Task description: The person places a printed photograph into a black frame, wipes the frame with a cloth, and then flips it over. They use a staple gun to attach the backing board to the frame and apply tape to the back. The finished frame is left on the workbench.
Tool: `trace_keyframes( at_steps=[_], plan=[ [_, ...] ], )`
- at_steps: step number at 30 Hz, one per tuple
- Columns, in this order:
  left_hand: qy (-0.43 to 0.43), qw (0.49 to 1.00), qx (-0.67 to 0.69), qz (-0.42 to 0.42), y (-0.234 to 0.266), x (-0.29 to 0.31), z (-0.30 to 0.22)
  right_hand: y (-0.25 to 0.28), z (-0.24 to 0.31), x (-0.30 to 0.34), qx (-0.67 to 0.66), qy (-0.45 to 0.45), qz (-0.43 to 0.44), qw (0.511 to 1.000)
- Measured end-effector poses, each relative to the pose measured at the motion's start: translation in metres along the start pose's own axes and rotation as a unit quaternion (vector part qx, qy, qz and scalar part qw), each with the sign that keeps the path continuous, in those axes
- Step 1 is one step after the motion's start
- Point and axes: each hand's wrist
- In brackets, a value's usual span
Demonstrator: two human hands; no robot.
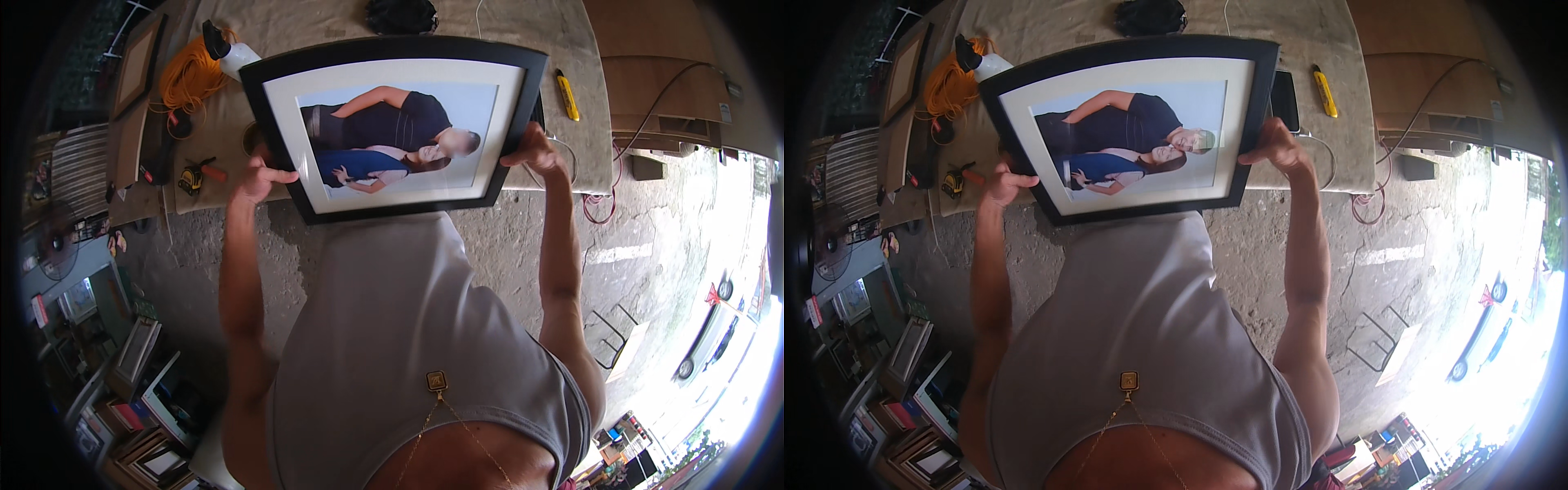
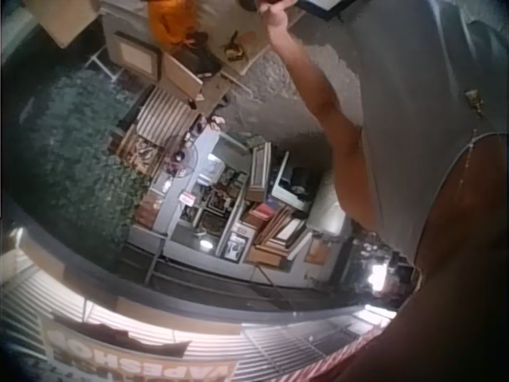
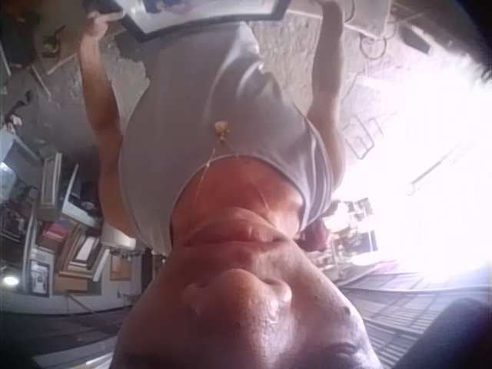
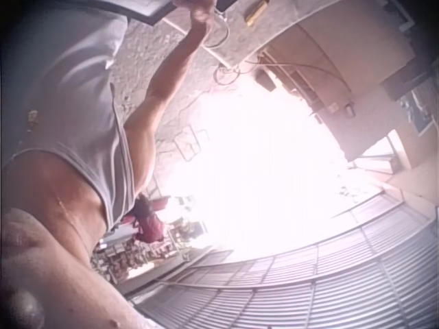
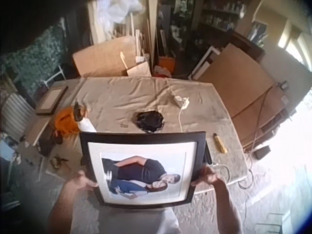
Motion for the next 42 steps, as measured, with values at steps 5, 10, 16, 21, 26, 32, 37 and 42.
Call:
trace_keyframes(
  at_steps=[5,10,16,21,26,32,37,42],
  plan=[
    [-0.039,0.965,-0.26,-0.007,0.025,0.003,-0.064,-0.007,0.078,0.008,0.183,0.104,-0.043,0.977],
    [-0.36,0.791,-0.487,-0.081,0.004,-0.035,-0.096,-0.013,0.075,-0.037,0.273,0.358,0.016,0.893],
    [-0.428,0.572,-0.693,-0.097,0.025,-0.111,-0.008,0.009,-0.021,-0.085,0.572,0.426,-0.001,0.701],
    [-0.367,0.543,-0.753,-0.051,0.025,-0.123,0.042,0.004,-0.062,-0.109,0.64,0.383,0.007,0.666],
    [-0.357,0.533,-0.767,-0.026,0.02,-0.129,0.052,0.009,-0.082,-0.115,0.634,0.334,0.037,0.696],
    [-0.307,0.544,-0.78,0.023,0.007,-0.133,0.046,0.016,-0.089,-0.117,0.647,0.323,0.054,0.688],
    [-0.27,0.575,-0.772,0.022,0.002,-0.129,0.042,0.016,-0.078,-0.117,0.63,0.347,0.088,0.689],
    [-0.053,0.664,-0.744,0.054,-0.047,-0.155,-0.006,-0.014,-0.022,-0.138,0.609,0.141,0.104,0.774]
  ],
)
Point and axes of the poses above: each hand's wrist, its own x-axis away from the middle knuckle, its own y-axis out of the back of the hand, z = x × y, and after that the axes turned 13 degrees about -x, right-handed
